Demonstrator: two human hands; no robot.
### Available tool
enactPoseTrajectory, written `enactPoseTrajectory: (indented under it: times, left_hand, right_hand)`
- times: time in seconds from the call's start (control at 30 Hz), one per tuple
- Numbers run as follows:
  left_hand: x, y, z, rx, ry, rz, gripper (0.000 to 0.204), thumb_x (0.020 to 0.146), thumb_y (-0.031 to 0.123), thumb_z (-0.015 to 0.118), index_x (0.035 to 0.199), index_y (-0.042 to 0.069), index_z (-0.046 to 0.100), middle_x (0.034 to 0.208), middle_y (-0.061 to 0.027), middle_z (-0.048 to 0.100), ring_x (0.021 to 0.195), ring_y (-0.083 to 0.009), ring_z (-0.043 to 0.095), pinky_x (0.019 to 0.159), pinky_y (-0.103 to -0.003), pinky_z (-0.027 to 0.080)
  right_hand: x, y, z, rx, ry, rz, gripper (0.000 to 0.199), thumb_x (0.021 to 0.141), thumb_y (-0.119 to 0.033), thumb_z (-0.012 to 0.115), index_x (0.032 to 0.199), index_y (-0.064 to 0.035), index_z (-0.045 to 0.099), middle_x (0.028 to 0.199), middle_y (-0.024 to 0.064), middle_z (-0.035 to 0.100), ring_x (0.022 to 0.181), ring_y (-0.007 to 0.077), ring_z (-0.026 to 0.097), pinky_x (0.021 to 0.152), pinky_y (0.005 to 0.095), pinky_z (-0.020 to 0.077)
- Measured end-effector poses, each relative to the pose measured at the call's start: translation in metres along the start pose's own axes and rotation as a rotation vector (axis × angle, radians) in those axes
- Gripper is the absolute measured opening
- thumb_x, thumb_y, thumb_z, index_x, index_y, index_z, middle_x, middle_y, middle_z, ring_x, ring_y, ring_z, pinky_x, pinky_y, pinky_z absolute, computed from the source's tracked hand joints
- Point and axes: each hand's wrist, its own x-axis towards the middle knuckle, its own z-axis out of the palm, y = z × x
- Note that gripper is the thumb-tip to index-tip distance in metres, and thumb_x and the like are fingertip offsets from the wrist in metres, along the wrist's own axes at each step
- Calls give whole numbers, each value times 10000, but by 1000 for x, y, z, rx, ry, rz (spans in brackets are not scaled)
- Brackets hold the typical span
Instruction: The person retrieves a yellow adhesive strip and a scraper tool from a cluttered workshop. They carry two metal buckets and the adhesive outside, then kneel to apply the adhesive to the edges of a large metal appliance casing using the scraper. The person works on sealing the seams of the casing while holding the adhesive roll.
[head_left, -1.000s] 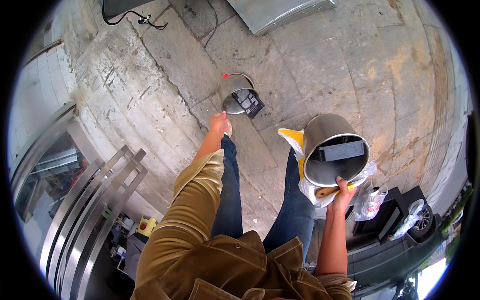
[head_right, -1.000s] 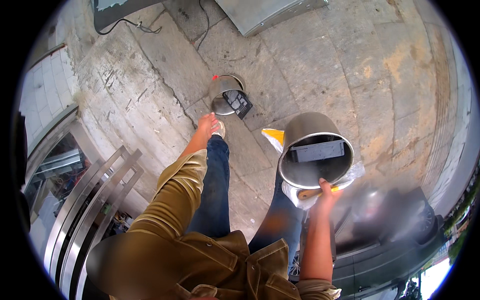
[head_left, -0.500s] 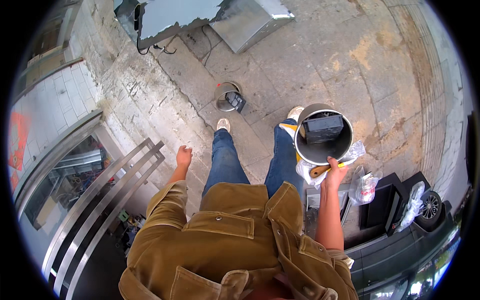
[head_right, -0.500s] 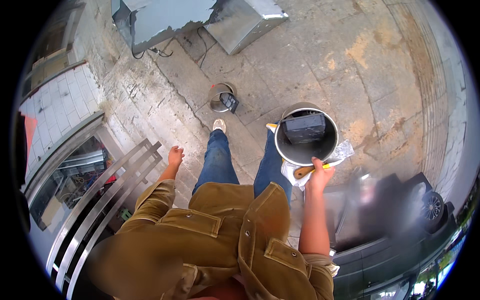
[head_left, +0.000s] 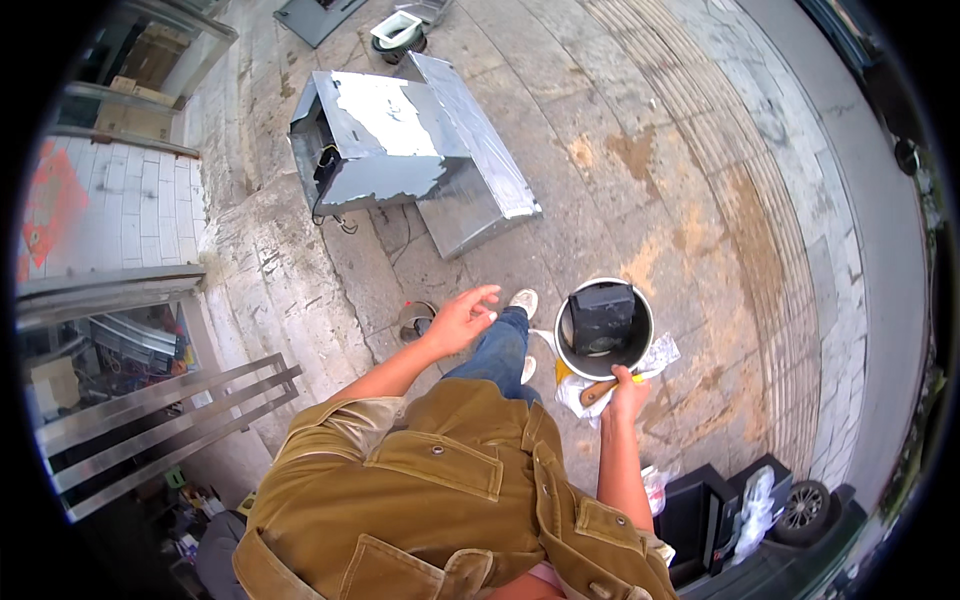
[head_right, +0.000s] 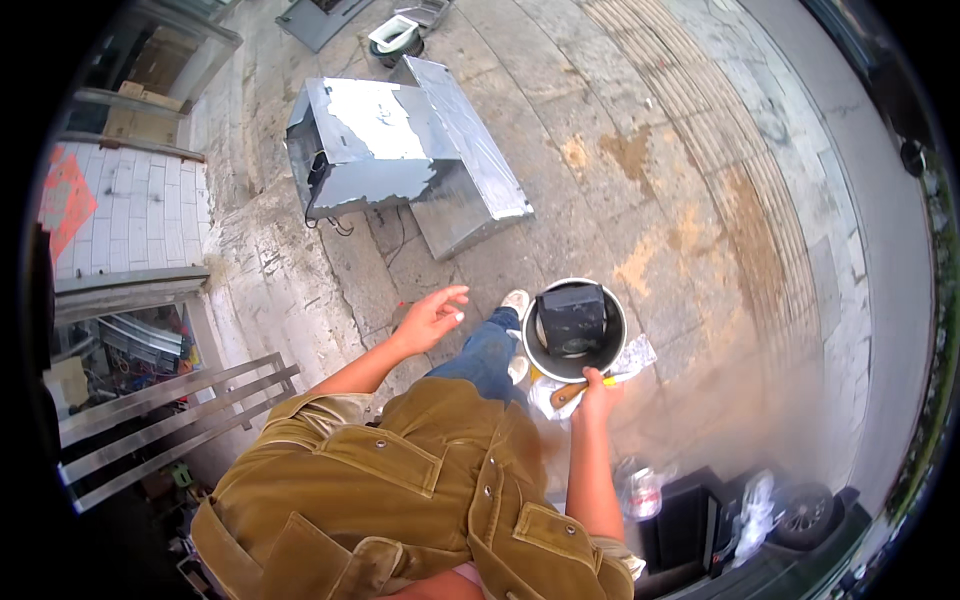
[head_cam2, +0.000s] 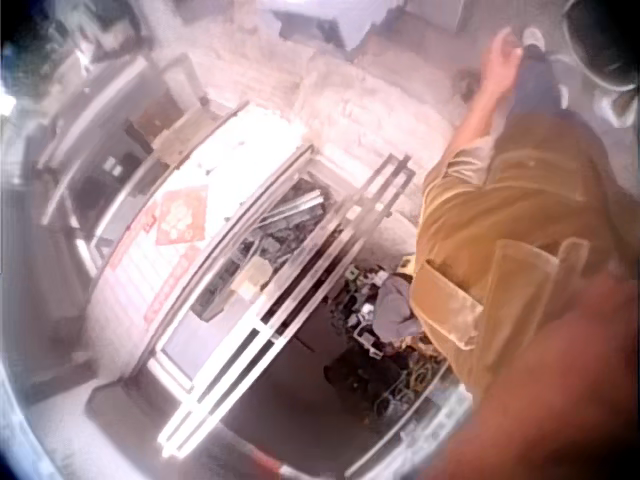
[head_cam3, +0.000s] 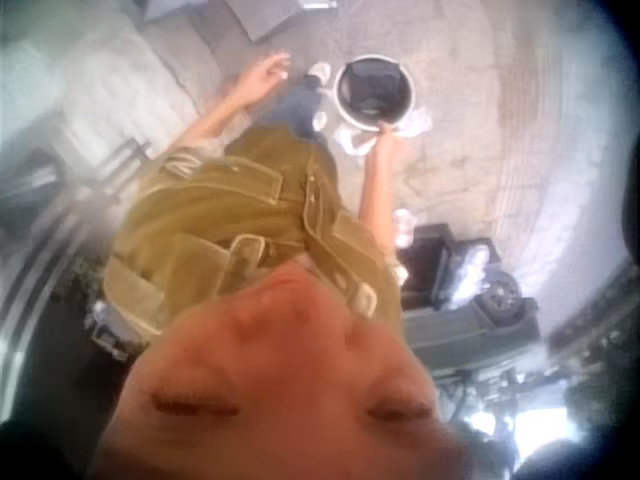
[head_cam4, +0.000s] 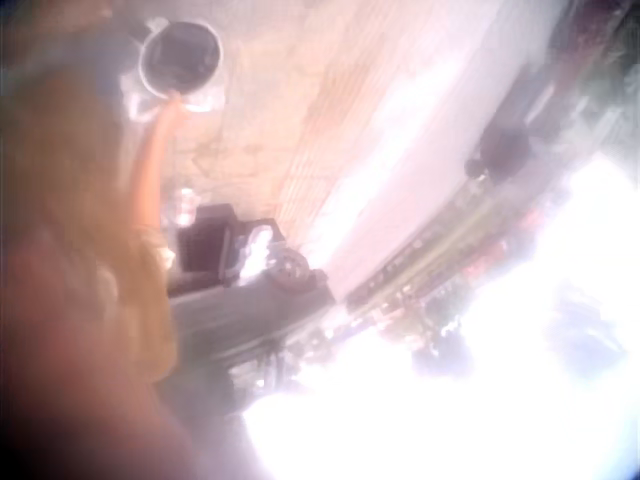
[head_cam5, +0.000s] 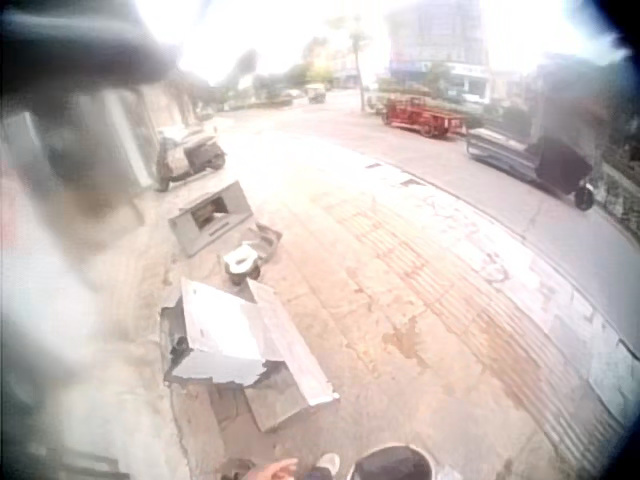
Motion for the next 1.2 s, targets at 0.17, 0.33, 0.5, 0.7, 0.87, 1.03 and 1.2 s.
enactPoseTrajectory:
  times: [0.17, 0.33, 0.5, 0.7, 0.87, 1.03, 1.2]
  left_hand:
    - [112, 48, -32, 73, -21, -2, 428, 863, 146, 588, 1269, 83, 467, 1069, -64, 600, 848, -146, 593, 755, -302, 485]
    - [240, 121, -52, 60, -70, 67, 416, 870, 196, 570, 1261, 91, 474, 1056, -89, 607, 882, -203, 614, 776, -327, 491]
    - [348, 186, -59, 77, -152, 166, 411, 864, 190, 565, 1254, 91, 481, 1068, -100, 598, 880, -221, 615, 779, -334, 490]
    - [490, 226, -100, 90, -95, 181, 398, 860, 186, 559, 1231, 61, 490, 1085, -106, 594, 885, -225, 613, 782, -333, 484]
    - [596, 245, -143, 25, 138, 125, 427, 860, 193, 577, 1246, 43, 472, 1116, -138, 572, 867, -245, 626, 779, -353, 485]
    - [657, 273, -191, -55, 390, 102, 468, 854, 190, 585, 1278, 58, 438, 1186, -150, 517, 894, -242, 625, 788, -358, 483]
    - [713, 270, -273, -113, 539, 23, 520, 852, 209, 590, 1315, 72, 396, 1187, -163, 510, 926, -244, 617, 808, -360, 480]
  right_hand:
    - [61, -94, 58, -166, 95, -30, 306, 690, 28, 604, 987, 40, 531, 918, 113, 580, 808, 229, 578, 741, 353, 466]
    - [136, -189, 118, -89, 131, -81, 287, 686, 36, 593, 966, 71, 537, 887, 127, 590, 746, 235, 597, 686, 354, 485]
    - [213, -283, 183, 8, 108, -119, 236, 690, 35, 564, 917, 88, 525, 880, 147, 592, 742, 247, 606, 671, 359, 504]
    - [344, -361, 299, -95, 11, -73, 240, 679, 30, 572, 912, 80, 545, 882, 144, 593, 748, 259, 611, 685, 370, 514]
    - [441, -421, 450, -242, -167, -45, 212, 726, -4, 581, 924, 67, 558, 859, 129, 591, 732, 238, 604, 634, 359, 494]
    - [475, -469, 593, -409, -418, -60, 153, 782, -44, 563, 910, 39, 569, 819, 89, 578, 705, 205, 582, 622, 337, 474]
    - [515, -478, 724, -575, -588, -69, 134, 787, -40, 551, 897, 31, 579, 839, 78, 570, 729, 187, 561, 645, 323, 456]
